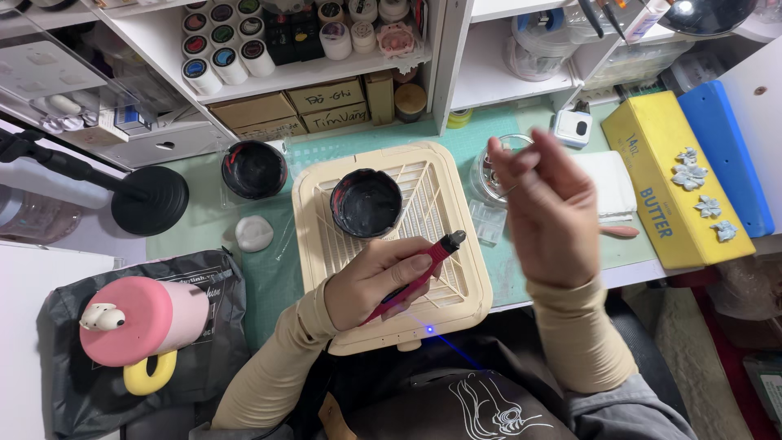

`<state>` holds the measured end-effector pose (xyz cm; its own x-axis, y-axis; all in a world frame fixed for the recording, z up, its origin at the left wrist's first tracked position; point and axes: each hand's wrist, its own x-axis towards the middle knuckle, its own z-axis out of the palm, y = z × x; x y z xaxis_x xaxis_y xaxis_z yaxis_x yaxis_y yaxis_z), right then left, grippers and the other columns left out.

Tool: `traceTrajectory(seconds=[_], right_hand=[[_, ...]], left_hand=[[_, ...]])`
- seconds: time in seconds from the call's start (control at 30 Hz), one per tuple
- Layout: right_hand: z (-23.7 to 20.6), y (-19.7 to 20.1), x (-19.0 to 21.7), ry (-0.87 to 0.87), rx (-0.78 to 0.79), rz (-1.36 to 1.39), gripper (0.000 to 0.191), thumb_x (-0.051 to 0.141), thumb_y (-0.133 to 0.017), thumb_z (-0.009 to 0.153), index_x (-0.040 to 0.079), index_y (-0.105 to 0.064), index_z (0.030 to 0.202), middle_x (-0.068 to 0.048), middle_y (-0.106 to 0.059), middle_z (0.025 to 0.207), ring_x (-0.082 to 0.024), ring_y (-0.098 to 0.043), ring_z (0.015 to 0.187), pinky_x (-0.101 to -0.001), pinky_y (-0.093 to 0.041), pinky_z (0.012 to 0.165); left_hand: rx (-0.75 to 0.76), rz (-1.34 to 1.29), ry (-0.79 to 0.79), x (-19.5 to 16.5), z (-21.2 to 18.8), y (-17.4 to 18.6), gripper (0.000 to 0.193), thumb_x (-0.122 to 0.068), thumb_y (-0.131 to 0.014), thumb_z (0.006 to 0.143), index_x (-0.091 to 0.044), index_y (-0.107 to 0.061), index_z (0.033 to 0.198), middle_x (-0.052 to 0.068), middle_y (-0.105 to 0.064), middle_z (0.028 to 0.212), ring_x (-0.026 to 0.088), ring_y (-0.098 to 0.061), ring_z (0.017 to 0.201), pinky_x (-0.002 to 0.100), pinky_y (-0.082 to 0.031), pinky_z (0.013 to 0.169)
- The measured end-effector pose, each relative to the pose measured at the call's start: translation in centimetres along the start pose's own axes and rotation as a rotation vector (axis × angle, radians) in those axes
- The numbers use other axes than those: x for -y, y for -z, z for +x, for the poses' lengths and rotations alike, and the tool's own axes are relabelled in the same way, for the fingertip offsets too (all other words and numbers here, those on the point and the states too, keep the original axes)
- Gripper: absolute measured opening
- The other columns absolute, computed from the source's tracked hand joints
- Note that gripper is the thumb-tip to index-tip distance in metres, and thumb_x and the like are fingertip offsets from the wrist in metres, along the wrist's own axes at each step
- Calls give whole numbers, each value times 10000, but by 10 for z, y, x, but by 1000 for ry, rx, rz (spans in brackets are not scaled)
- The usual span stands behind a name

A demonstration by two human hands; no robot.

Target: The person holds a dark bowl-shaped vessel in one hand and grinds its rim and outer surface with a pink rotary tool, rotating the vessel to work different areas. They continue grinding around the vessel and finally set it down on the desk.

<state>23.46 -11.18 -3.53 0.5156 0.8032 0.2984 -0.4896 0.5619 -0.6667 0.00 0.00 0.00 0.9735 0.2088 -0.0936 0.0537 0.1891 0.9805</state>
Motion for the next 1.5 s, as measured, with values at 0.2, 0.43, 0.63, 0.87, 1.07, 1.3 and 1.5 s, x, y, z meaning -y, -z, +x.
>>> traceTrajectory(seconds=[0.2, 0.43, 0.63, 0.87, 1.07, 1.3, 1.5], right_hand=[[-15, -32, -10, -40, 110, -50, 409, -143, -616, 999, -4, -666, 1380, -110, -729, 1150, -323, -709, 1218, -554, -230, 1336], [-14, -29, -4, -17, 145, -79, 367, -148, -629, 1023, -18, -666, 1364, -131, -729, 1108, -305, -714, 1161, -523, -245, 1318], [-14, -31, -2, -39, 152, -105, 407, -170, -618, 989, -31, -672, 1367, -162, -738, 1098, -316, -726, 1139, -522, -260, 1314], [-15, -50, 11, 172, 257, -657, 374, -194, -655, 904, -27, -700, 1236, -169, -745, 1114, -282, -732, 1122, -485, -281, 1307], [-10, -64, 24, 11, 432, -742, 433, -87, -540, 922, -12, -601, 1344, -168, -704, 1283, -299, -733, 1197, -478, -452, 1164], [-11, -46, 7, -346, 244, -316, 771, -62, -694, 881, -45, -374, 1581, -239, -669, 1324, -366, -651, 1269, -461, -493, 958], [-19, -23, -14, -299, 231, 58, 793, -91, -789, 886, -35, -467, 1609, -166, -748, 1160, -362, -687, 1235, -568, -416, 1221]], left_hand=[[17, -50, 11, -9, -2, -4, 379, -327, -460, 1109, 21, -610, 1106, -18, -532, 704, 29, -457, 540, 203, -375, 501], [41, -71, -2, -12, -2, -4, 395, -347, -450, 1112, 16, -605, 1109, -18, -531, 700, 25, -453, 529, 199, -375, 502], [34, -48, -17, -9, -3, -4, 415, -365, -449, 1116, 17, -604, 1070, -19, -531, 694, 28, -455, 526, 202, -381, 499], [5, 8, -54, -10, -5, -6, 395, -340, -452, 1117, 21, -609, 1085, -30, -515, 673, 25, -430, 519, 204, -360, 497], [-19, -34, -96, -13, -4, -4, 364, -290, -456, 1110, 38, -613, 1105, -1, -556, 689, 44, -460, 513, 217, -382, 492], [0, -60, -81, -16, -6, -6, 395, -321, -424, 1092, 9, -590, 1232, -1, -548, 685, 55, -488, 529, 229, -403, 504], [2, -68, -61, -13, -4, -8, 382, -312, -450, 1125, 38, -603, 1124, 4, -533, 705, 54, -460, 540, 234, -394, 531]])
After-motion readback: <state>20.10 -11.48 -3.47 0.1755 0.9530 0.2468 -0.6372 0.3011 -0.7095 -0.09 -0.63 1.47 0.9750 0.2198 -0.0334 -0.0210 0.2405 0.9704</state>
